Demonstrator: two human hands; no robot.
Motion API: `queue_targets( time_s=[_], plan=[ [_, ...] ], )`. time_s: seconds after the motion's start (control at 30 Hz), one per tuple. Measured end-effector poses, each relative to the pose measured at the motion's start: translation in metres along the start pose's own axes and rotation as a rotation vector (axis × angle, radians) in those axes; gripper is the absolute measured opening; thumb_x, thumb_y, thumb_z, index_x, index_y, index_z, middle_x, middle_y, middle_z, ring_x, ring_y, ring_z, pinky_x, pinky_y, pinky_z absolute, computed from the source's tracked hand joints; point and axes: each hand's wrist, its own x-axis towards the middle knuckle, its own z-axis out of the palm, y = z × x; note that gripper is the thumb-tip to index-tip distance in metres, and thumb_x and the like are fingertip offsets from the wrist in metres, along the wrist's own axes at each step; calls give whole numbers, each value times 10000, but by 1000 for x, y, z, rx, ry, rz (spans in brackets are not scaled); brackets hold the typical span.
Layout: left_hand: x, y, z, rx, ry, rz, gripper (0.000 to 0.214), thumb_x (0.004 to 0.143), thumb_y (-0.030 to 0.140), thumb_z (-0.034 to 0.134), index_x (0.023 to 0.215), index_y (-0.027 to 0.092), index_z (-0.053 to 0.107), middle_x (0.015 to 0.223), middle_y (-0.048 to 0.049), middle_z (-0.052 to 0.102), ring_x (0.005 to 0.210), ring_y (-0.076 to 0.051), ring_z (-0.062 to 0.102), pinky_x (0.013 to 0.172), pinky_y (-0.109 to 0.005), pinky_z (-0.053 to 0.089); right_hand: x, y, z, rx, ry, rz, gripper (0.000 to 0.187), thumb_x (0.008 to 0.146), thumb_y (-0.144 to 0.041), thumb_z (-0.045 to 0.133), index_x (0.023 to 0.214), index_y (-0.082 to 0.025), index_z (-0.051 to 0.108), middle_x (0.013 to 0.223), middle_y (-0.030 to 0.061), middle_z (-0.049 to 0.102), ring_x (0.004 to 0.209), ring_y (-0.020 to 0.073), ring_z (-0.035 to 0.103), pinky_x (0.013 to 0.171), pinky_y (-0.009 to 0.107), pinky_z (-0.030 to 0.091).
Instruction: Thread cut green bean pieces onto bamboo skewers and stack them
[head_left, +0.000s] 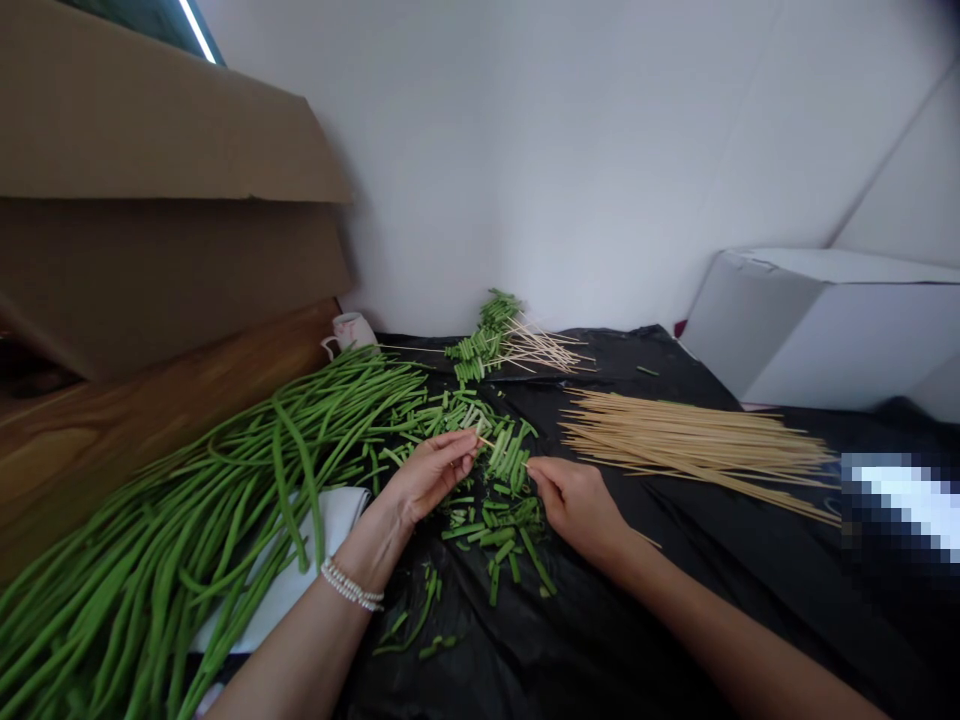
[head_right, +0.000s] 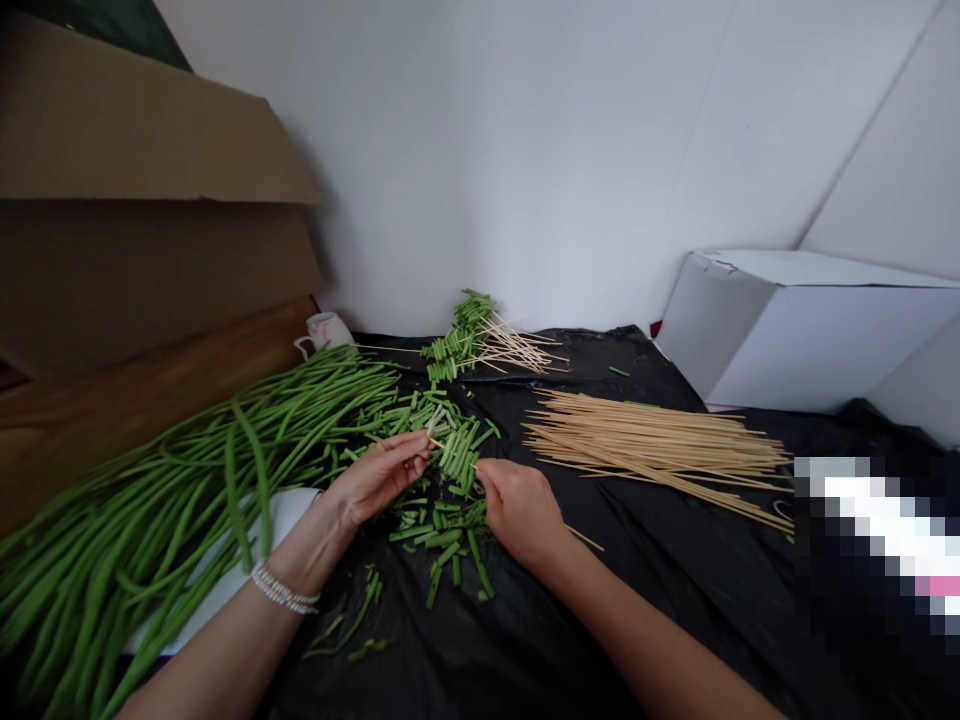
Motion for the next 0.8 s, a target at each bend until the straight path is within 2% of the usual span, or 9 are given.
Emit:
queue_targets(
  time_s=[0.13,0.23,0.33,0.43,0.53,0.57,0.7,0.8],
  plan=[
    [-2,-9,5,113,-49,23,192,584,180,837,733,121,732,732,-11,668,621,-43,560,624,-139,462,0,-1,0,1,-14,-2,252,920,-191,393,819,-202,624,882,55,702,821,162,651,774,247,449],
    [-2,-15,7,253,-23,106,209,577,261,840,714,142,737,731,-2,666,606,-46,530,612,-156,435,1,0,0,-8,-31,7,258,921,-191,388,818,-205,624,867,50,700,810,163,650,757,246,446],
    [-1,-13,6,426,27,199,267,614,371,803,752,149,750,714,-21,680,618,-85,544,611,-194,426,2,2,-1,-23,-16,3,259,923,-202,390,848,-207,637,846,45,699,800,165,650,742,247,445],
    [1,-1,-1,549,109,306,353,702,479,696,806,147,752,808,-64,719,698,-140,593,652,-238,440,3,5,-3,-58,31,14,260,926,-220,392,912,-204,652,812,39,698,738,159,645,705,247,443],
    [3,11,-12,696,242,463,331,700,447,681,825,146,743,813,-62,729,744,-173,616,696,-265,447,4,9,-6,-78,64,38,265,928,-242,398,956,-195,658,789,38,698,692,153,635,692,247,439],
    [4,14,-16,787,249,499,304,680,420,694,797,144,739,797,-60,729,743,-182,620,710,-273,447,4,11,-6,-78,68,45,266,928,-247,401,963,-192,658,787,39,698,690,152,634,694,247,439],
    [5,14,-23,1215,228,473,212,686,368,662,713,169,730,719,-39,715,689,-196,620,668,-278,418,4,14,-7,-80,49,51,274,931,-262,397,964,-188,659,789,40,697,687,151,630,692,248,434],
    [4,12,-25,1421,300,447,234,701,416,650,652,194,707,670,-30,685,643,-193,595,603,-272,364,4,14,-7,-82,37,44,280,935,-268,390,954,-191,659,794,39,698,690,152,629,694,252,431]
  ],
)
